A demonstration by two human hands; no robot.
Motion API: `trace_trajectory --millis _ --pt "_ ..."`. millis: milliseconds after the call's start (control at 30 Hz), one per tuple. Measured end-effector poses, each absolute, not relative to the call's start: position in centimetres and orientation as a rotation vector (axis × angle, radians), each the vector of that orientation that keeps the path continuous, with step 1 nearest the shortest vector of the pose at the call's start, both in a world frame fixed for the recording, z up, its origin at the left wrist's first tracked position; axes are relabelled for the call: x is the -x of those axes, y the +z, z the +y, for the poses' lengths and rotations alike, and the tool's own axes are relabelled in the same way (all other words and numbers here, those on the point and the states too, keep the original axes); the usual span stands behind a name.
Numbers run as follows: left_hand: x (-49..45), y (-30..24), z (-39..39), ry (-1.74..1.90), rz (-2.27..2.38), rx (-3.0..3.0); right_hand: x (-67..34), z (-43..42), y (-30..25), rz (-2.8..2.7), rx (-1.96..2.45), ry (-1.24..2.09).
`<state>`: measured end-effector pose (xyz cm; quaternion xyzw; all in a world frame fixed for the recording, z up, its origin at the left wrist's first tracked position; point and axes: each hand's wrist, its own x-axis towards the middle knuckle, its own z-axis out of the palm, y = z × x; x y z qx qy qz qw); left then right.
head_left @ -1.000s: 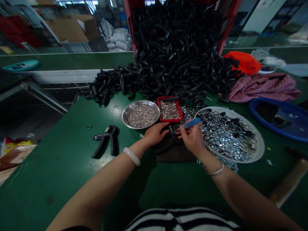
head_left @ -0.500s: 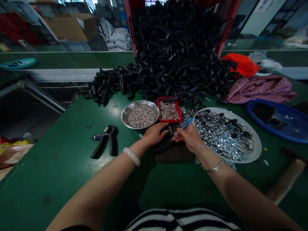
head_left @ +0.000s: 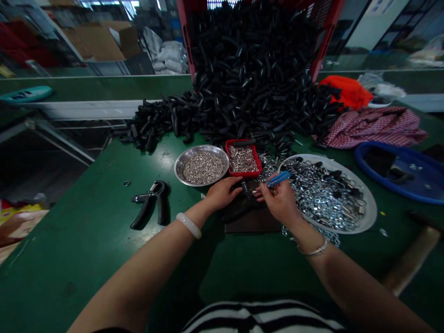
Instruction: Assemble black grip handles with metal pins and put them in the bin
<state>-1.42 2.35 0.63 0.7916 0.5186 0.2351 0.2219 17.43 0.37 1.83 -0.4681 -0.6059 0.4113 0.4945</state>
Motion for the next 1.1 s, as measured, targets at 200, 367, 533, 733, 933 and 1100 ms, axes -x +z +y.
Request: trace_trajectory --millis 200,367,533,733,933,1100 --pt "1.4 0.9 2.2 0.648 1.435 -2.195 -16.9 0.1 2.1 -1.741 1.233 0.723" --pt "1.3 0.9 2.2 0.644 1.451 -2.203 -16.1 -0.1 3.5 -1.966 1.274 0.519" --pt "1.3 1.1 2.2 0.604 1.468 -2.233 -16.2 2.0 5.3 -1.626 1.131 0.703" --pt "0.6 2.6 0.7 0.634 1.604 -2.364 -16.6 9.5 6.0 -1.902 1.445 0.239" --pt "4.7 5.3 2.6 0.34 2.213 -2.178 -15.7 12.3 6.3 -2.318 1.883 0.107" --pt "8.5 5.3 5.7 -0.014 2.202 -1.933 -11.8 10.4 7.6 -2.491 1.724 0.032"
